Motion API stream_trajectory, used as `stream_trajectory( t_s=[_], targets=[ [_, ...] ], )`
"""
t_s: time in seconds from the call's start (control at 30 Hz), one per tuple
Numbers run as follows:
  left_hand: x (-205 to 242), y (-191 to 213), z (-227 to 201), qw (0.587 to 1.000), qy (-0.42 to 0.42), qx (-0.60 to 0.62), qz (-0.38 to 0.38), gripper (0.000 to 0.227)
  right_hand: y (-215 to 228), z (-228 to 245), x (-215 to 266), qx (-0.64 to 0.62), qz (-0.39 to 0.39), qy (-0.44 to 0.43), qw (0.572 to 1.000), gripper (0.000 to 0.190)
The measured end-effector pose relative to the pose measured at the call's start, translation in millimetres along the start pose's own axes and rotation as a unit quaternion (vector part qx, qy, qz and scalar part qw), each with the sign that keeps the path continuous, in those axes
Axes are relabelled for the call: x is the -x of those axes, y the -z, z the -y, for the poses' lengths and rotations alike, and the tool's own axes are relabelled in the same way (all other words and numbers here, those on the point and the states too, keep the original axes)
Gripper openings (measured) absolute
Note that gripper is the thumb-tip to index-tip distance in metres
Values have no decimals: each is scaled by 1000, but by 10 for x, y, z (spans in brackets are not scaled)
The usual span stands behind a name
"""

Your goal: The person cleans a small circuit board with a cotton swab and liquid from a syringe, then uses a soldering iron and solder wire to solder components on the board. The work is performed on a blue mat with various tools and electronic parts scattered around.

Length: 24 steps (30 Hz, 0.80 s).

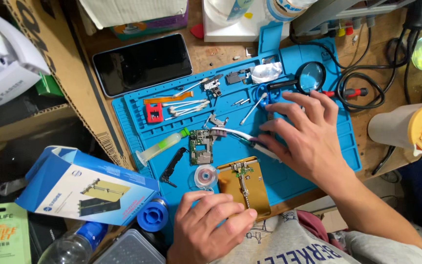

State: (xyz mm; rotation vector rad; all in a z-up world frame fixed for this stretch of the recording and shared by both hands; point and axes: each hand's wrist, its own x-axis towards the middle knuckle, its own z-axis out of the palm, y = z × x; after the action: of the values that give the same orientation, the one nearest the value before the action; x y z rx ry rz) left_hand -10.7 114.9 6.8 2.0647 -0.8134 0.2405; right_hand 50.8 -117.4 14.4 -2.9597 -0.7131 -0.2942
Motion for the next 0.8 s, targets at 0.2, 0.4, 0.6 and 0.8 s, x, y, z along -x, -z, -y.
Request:
stream_trajectory(
  t_s=[0.2,0.4,0.6,0.8],
  targets=[
    [20,8,11,999,9,29,13,11,-13,-94,-1,44,1,-22,999,18],
    [7,-18,-11,1000,3,29,12,10,10,-76,-181,105,3,21,994,12],
    [-13,-37,-29,999,-12,35,25,8,-48,-97,-277,160,18,75,984,18],
    [34,-42,-38,998,-2,53,30,9,88,6,-205,-95,-25,48,994,17]
  ],
)
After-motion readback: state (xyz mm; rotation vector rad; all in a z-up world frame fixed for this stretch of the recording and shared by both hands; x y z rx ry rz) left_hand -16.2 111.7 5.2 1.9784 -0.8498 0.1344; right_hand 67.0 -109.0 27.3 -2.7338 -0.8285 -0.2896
